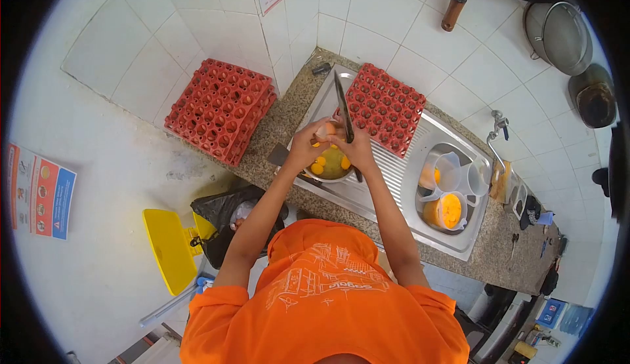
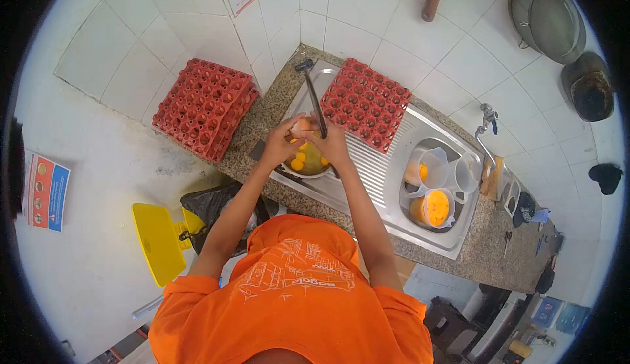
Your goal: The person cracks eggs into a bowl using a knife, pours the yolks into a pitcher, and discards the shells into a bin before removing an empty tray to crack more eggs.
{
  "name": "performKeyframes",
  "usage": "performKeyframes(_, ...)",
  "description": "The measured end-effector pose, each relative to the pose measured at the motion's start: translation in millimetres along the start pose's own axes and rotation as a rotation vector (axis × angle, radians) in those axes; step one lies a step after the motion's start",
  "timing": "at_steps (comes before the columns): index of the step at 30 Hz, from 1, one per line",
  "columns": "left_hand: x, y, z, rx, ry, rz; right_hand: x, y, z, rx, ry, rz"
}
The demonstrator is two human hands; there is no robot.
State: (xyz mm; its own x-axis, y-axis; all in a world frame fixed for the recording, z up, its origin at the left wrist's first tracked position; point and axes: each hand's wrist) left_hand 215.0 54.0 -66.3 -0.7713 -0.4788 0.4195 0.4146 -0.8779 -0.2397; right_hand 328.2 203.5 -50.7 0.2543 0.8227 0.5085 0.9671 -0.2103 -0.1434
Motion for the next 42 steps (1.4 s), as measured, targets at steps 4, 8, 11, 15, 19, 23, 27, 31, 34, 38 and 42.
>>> performKeyframes(4,-3.6,24.7,-10.4,0.106,0.084,0.103,-13.9,9.0,10.2,-0.121,-0.124,0.037)
performKeyframes(8,41.9,117.5,0.9,0.495,0.079,0.236,6.5,61.4,34.1,-0.282,-0.116,0.132)
performKeyframes(11,80.9,222.1,-1.2,0.668,-0.076,0.175,31.3,120.2,55.4,-0.443,0.009,0.133)
performKeyframes(15,100.7,326.4,-39.2,0.757,-0.342,0.255,35.6,173.7,79.9,-0.500,-0.070,0.186)
performKeyframes(19,138.1,260.3,-42.5,0.679,0.235,0.755,29.4,174.3,72.4,-0.598,-0.027,0.148)
performKeyframes(23,192.3,159.0,-42.9,0.635,0.279,0.924,14.1,158.4,53.4,-0.579,-0.140,0.155)
performKeyframes(27,205.6,126.5,-62.8,0.627,0.120,1.164,11.8,153.5,50.1,-0.425,-0.117,0.205)
performKeyframes(31,215.2,135.6,-69.8,0.389,0.492,1.217,12.6,173.5,62.0,-0.493,-0.186,0.212)
performKeyframes(34,223.6,146.4,-90.7,0.301,0.621,1.180,8.8,178.6,72.3,-0.511,-0.200,0.209)
performKeyframes(38,234.0,155.3,-114.5,0.351,0.691,1.147,2.6,173.5,76.4,-0.528,-0.218,0.165)
performKeyframes(42,238.1,163.0,-125.7,0.314,0.681,1.069,0.6,158.6,50.4,-0.568,-0.293,0.133)
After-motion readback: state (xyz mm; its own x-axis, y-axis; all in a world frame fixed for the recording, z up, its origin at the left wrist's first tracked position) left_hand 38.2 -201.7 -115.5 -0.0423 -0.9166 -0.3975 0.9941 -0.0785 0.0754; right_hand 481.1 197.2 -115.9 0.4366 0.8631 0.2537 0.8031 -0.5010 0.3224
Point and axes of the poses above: each hand's wrist, its own y-axis away from the middle knuckle, its own x-axis out of the back of the hand, z = x × y, and after that the axes turned 15 degrees about -z, right-handed
